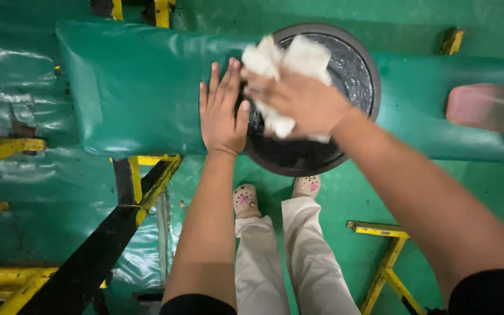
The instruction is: Cleaning a weight plate with a cloth and spray, then organizing weight plates on a rack.
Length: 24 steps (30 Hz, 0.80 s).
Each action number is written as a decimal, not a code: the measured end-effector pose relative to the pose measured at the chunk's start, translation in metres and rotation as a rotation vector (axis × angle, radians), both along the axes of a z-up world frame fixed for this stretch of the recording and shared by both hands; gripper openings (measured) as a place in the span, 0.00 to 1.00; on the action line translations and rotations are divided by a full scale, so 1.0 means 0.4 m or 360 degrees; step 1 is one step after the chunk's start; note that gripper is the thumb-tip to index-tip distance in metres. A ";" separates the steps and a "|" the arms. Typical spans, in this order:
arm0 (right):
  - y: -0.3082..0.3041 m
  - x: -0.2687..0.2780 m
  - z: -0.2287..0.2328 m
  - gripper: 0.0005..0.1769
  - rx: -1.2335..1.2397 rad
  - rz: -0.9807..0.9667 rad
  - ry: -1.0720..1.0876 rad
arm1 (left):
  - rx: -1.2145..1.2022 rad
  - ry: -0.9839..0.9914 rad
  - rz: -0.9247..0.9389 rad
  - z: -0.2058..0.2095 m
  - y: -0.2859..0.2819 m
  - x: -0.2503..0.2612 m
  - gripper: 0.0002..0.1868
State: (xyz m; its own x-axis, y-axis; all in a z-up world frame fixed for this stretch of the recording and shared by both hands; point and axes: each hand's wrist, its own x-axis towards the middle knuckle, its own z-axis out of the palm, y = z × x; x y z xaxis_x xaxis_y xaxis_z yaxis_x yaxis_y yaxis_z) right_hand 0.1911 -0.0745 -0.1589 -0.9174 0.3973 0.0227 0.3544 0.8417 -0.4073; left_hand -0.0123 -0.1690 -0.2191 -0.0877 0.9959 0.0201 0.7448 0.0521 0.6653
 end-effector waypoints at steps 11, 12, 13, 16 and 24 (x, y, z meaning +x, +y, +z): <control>-0.159 -0.086 -0.006 0.52 0.0194 -0.1182 -0.0112 | 0.0007 -0.0009 0.0020 0.007 0.007 -0.001 0.36; -0.194 -0.086 0.017 0.56 0.0005 -0.0982 -0.0201 | 0.0008 -0.0008 0.0014 0.005 0.004 -0.001 0.35; -0.223 -0.086 0.040 0.60 -0.0173 -0.0785 -0.0284 | 0.0019 -0.0006 0.0005 0.002 0.008 -0.001 0.35; -0.240 -0.039 0.020 0.55 -0.0075 -0.0551 -0.0080 | 0.0030 -0.0029 0.0007 0.008 0.007 -0.001 0.34; -0.006 -0.010 0.049 0.48 0.0023 -0.0340 -0.0153 | 0.0012 -0.0040 0.0002 0.013 0.006 -0.002 0.35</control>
